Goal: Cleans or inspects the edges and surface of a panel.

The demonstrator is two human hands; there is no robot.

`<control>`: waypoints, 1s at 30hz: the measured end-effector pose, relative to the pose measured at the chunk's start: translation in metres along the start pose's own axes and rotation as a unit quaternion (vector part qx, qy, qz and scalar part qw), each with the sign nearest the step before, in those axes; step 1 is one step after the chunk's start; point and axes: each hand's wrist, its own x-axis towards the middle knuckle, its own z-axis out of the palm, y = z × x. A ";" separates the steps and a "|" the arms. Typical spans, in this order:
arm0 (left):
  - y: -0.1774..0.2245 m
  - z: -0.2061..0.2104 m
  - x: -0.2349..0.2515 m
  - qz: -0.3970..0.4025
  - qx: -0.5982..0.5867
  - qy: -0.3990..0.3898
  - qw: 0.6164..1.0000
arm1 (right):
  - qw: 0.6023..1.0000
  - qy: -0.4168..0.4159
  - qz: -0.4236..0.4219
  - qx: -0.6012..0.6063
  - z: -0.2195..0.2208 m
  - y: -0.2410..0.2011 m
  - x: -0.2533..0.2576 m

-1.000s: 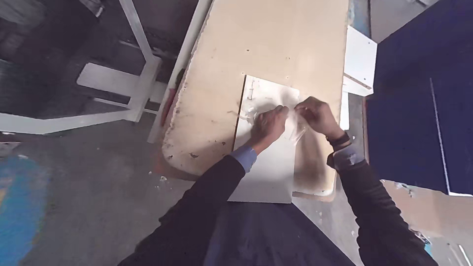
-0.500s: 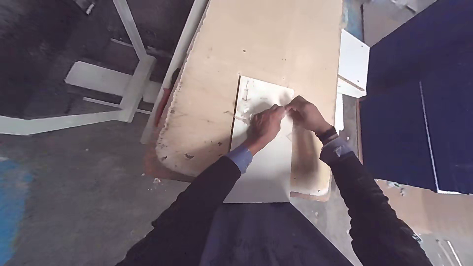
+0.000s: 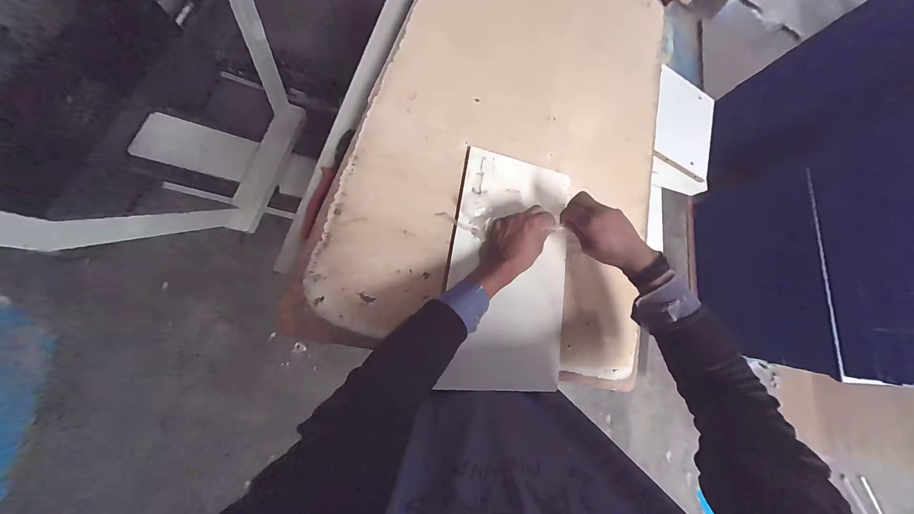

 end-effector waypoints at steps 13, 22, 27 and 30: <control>-0.004 0.006 0.004 0.006 -0.035 0.023 0.999 | 0.975 0.009 0.087 0.204 0.020 -0.007 -0.013; -0.044 -0.035 0.022 -0.022 -0.156 -0.038 0.987 | 0.983 0.065 0.104 0.134 0.047 -0.023 -0.023; -0.059 -0.041 0.027 0.018 -0.109 -0.039 0.993 | 0.980 0.054 0.076 0.177 0.045 -0.023 -0.025; -0.063 -0.040 0.023 0.041 -0.148 -0.021 0.988 | 0.979 0.045 0.065 0.190 0.044 -0.024 -0.026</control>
